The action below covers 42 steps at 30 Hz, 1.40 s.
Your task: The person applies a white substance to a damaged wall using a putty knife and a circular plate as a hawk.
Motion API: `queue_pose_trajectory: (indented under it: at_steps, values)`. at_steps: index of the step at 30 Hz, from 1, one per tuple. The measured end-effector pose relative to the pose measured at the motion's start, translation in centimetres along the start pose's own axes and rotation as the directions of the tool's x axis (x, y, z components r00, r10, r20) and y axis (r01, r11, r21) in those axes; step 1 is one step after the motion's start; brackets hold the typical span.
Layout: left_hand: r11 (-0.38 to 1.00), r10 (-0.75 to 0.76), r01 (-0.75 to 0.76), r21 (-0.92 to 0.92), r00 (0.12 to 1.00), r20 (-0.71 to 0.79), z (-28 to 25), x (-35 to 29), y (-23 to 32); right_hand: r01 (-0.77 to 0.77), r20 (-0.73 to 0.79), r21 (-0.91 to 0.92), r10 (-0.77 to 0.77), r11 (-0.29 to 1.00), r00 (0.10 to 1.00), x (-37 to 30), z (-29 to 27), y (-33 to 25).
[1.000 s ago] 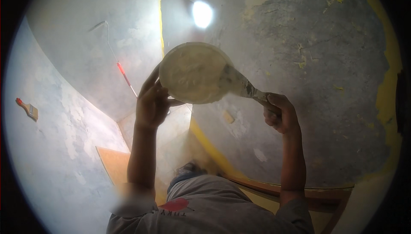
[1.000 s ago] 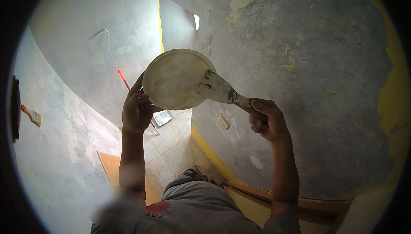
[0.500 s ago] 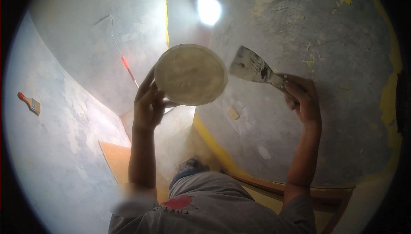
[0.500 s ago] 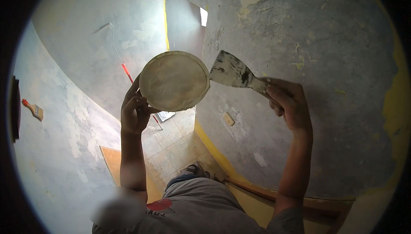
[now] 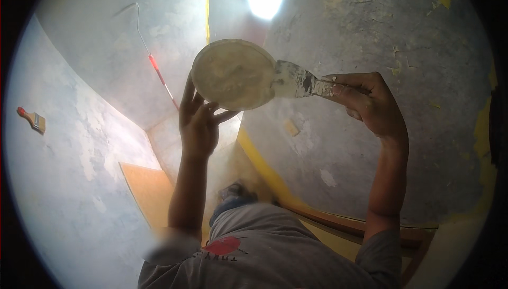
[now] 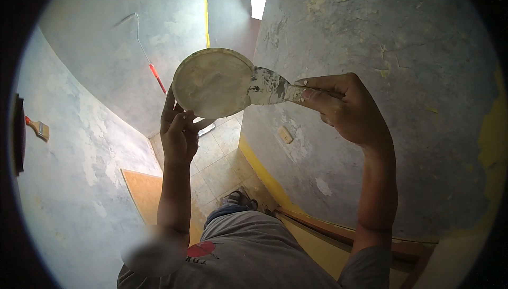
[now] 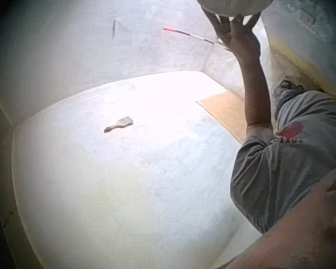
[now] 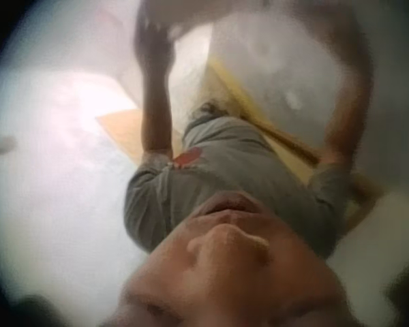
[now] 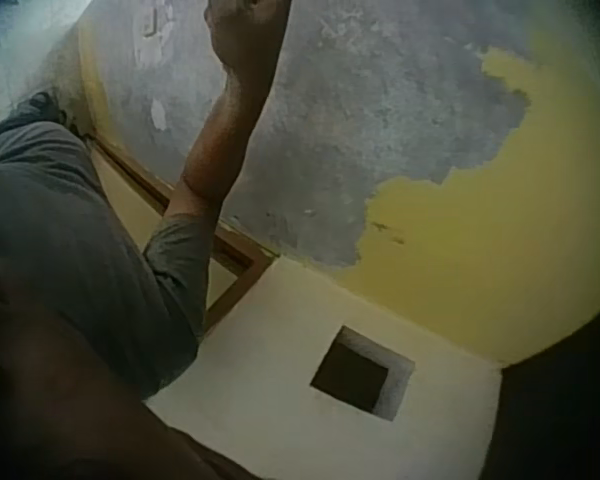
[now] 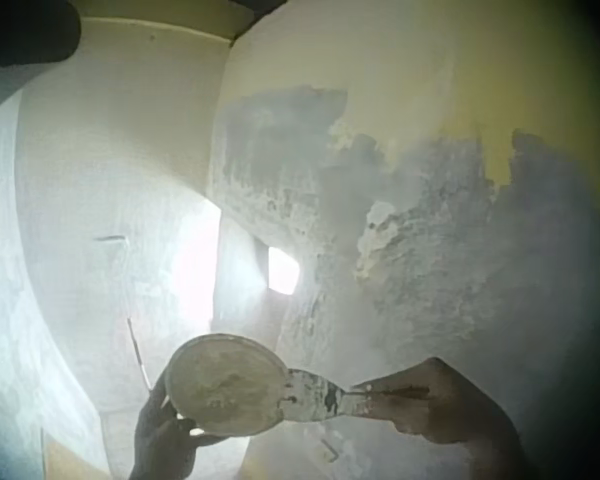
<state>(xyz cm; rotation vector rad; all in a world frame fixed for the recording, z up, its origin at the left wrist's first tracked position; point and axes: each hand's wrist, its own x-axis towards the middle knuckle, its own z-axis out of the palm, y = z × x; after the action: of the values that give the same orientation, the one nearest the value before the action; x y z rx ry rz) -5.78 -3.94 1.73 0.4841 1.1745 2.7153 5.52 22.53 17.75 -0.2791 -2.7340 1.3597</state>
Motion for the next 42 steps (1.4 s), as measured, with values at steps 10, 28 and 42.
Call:
queue_pose_trajectory:
  at_steps: [10, 28, 42]
  values:
    - [1.000, -0.024, 0.025, -0.005, 0.997, 0.080, -0.9, 0.1, -0.2, -0.242, 0.086, 0.471, 0.228, 0.849, 0.970, 0.0, 0.6, 6.3]
    - [0.994, -0.086, 0.091, -0.065, 0.993, 0.081, 4.1, -0.9, -2.7, 0.032, -0.161, 0.779, 0.150, 0.626, 0.975, -3.9, 6.6, 8.7]
    - [0.954, 0.025, 0.067, -0.293, 0.953, 0.300, 19.3, 7.0, 9.8, 0.504, -0.458, 0.662, -0.233, 0.555, 0.858, -3.7, -4.2, -2.7]
